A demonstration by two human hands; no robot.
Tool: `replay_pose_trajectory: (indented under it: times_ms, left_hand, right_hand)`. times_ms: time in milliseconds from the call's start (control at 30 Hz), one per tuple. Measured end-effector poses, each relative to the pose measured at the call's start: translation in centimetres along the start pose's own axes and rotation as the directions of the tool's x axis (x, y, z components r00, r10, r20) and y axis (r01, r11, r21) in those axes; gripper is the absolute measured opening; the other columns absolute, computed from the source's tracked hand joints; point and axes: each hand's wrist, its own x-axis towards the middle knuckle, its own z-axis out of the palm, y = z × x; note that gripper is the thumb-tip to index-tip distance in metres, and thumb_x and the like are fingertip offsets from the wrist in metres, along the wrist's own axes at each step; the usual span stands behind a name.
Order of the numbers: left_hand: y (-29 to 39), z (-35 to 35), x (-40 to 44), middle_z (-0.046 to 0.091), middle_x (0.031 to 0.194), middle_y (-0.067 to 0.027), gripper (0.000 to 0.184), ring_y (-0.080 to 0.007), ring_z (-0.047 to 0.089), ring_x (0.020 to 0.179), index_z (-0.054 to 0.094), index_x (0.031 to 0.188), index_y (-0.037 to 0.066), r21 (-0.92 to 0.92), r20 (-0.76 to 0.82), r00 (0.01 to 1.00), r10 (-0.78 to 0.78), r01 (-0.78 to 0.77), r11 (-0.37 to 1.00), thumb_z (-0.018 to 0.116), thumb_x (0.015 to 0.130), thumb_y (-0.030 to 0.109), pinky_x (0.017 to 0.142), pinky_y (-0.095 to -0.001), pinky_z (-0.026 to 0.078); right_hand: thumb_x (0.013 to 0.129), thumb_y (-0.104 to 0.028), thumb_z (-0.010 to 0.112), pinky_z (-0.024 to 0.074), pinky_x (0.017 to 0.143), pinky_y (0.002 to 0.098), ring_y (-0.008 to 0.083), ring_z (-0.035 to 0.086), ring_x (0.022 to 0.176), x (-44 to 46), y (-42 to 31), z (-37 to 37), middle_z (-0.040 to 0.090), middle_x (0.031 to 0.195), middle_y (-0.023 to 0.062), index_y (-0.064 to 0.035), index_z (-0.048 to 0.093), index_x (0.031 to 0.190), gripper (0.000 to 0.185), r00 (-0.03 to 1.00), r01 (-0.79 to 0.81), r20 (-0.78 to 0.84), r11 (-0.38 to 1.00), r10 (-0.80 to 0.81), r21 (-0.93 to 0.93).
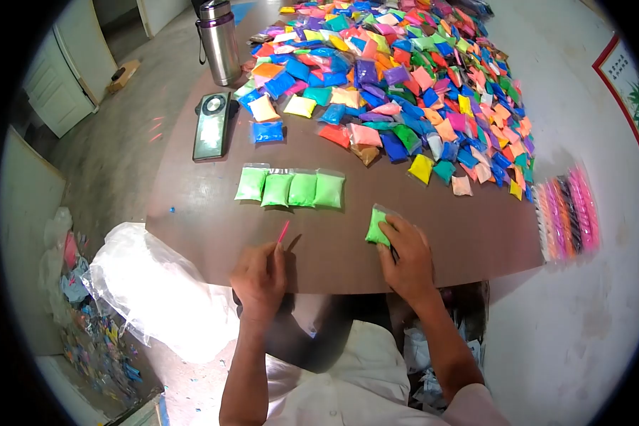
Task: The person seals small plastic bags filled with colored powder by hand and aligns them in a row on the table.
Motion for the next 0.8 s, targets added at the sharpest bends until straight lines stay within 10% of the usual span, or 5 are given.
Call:
replay_pose_trajectory:
  times_ms: [800]
  left_hand:
    - [0.4,0.1,0.0,0.065,0.076,-0.012,0.008,-0.0274,0.06,0.059,0.07,0.092,0.003,0.011,0.025,1.0,-0.013,0.012,1.0,0.078,0.093,0.001,0.054,-0.0368,0.046]
  right_hand:
    - [0.089,-0.011,0.071,0.0386,0.115,0.0522,0.0311,0.059,0.135,6.4,1.1,4.3,0.066,0.139,0.013,-0.0103,0.07,0.128,0.039,0.999,0.002,0.033,0.992,-0.006,0.124]
